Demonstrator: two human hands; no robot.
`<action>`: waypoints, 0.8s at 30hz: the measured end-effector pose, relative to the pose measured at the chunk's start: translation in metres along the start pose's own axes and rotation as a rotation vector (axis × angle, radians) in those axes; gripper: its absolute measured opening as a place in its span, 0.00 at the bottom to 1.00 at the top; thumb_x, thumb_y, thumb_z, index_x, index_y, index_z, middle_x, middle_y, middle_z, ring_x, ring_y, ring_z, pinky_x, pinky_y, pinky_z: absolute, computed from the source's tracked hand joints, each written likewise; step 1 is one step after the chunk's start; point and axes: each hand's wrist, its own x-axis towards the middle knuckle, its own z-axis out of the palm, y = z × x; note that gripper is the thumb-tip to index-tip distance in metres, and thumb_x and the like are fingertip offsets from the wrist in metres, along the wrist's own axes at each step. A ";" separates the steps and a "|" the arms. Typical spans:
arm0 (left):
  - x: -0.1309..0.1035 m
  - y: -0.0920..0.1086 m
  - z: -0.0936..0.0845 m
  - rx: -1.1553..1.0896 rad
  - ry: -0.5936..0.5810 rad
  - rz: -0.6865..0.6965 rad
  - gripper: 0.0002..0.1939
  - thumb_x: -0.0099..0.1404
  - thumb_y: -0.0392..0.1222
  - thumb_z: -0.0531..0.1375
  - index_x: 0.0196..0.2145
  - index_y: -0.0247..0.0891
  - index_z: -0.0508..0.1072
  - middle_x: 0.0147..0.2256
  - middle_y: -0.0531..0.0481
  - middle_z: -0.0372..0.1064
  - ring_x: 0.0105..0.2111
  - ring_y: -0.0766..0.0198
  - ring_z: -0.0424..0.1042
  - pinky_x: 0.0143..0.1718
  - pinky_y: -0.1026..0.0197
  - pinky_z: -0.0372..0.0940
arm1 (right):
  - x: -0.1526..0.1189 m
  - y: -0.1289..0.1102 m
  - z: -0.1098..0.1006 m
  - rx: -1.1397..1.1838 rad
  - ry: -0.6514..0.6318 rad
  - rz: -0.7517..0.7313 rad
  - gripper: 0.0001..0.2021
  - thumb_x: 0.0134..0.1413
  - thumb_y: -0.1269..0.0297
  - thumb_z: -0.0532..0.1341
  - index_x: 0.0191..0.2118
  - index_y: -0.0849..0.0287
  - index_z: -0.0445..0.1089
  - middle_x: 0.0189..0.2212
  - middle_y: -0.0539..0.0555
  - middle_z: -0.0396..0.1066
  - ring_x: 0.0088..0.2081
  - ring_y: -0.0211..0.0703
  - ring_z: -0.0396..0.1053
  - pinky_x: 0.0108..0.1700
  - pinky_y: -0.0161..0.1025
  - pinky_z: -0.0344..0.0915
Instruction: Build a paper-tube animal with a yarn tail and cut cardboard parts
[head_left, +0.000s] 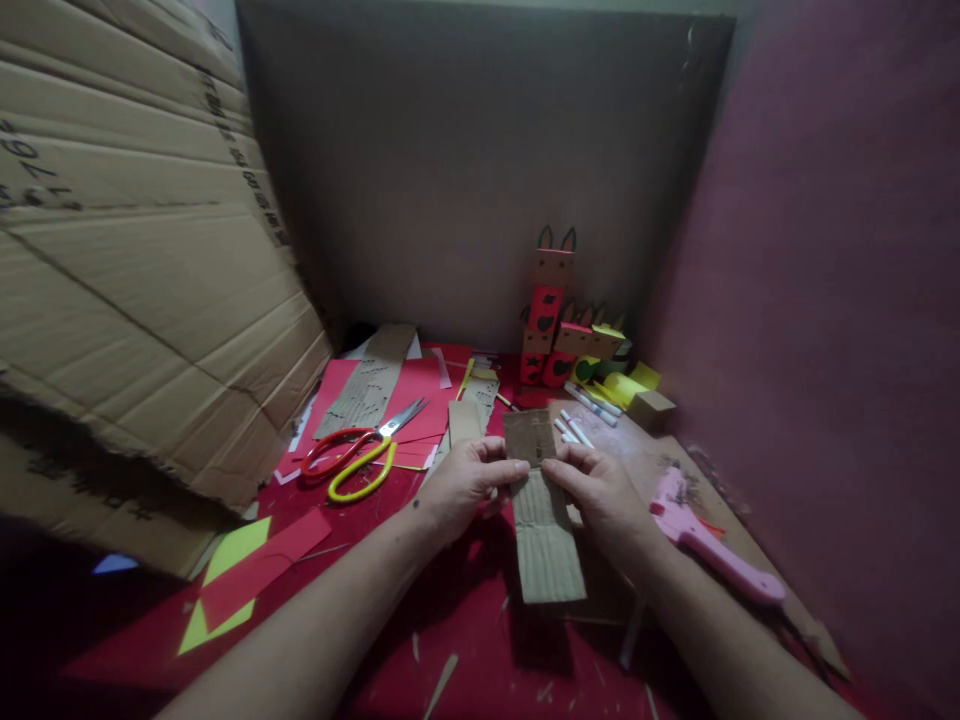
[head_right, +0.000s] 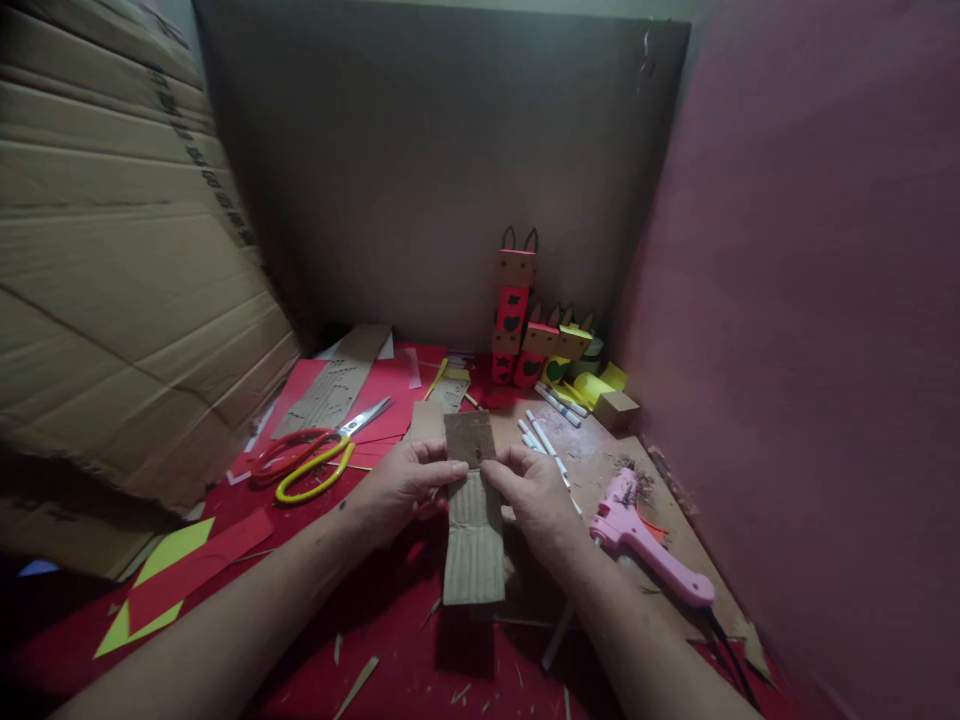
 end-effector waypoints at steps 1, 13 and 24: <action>0.001 -0.001 0.000 -0.025 0.016 -0.001 0.12 0.50 0.39 0.64 0.33 0.34 0.74 0.24 0.51 0.68 0.16 0.74 0.59 0.13 0.70 0.47 | 0.000 0.000 0.000 -0.006 0.011 0.005 0.10 0.41 0.61 0.65 0.22 0.61 0.66 0.17 0.45 0.65 0.19 0.33 0.60 0.23 0.31 0.56; 0.004 -0.009 0.014 -0.281 0.121 -0.031 0.10 0.45 0.31 0.64 0.29 0.31 0.74 0.23 0.50 0.71 0.22 0.66 0.69 0.30 0.62 0.64 | 0.004 0.006 0.010 0.063 0.048 0.044 0.07 0.39 0.64 0.65 0.25 0.62 0.69 0.18 0.47 0.69 0.21 0.36 0.66 0.25 0.33 0.61; 0.007 -0.013 0.014 -0.318 0.214 -0.013 0.10 0.40 0.31 0.66 0.25 0.29 0.73 0.20 0.49 0.71 0.20 0.64 0.69 0.28 0.61 0.64 | 0.008 0.012 0.013 0.137 0.098 0.050 0.04 0.38 0.68 0.64 0.23 0.62 0.69 0.16 0.47 0.68 0.18 0.33 0.63 0.21 0.30 0.60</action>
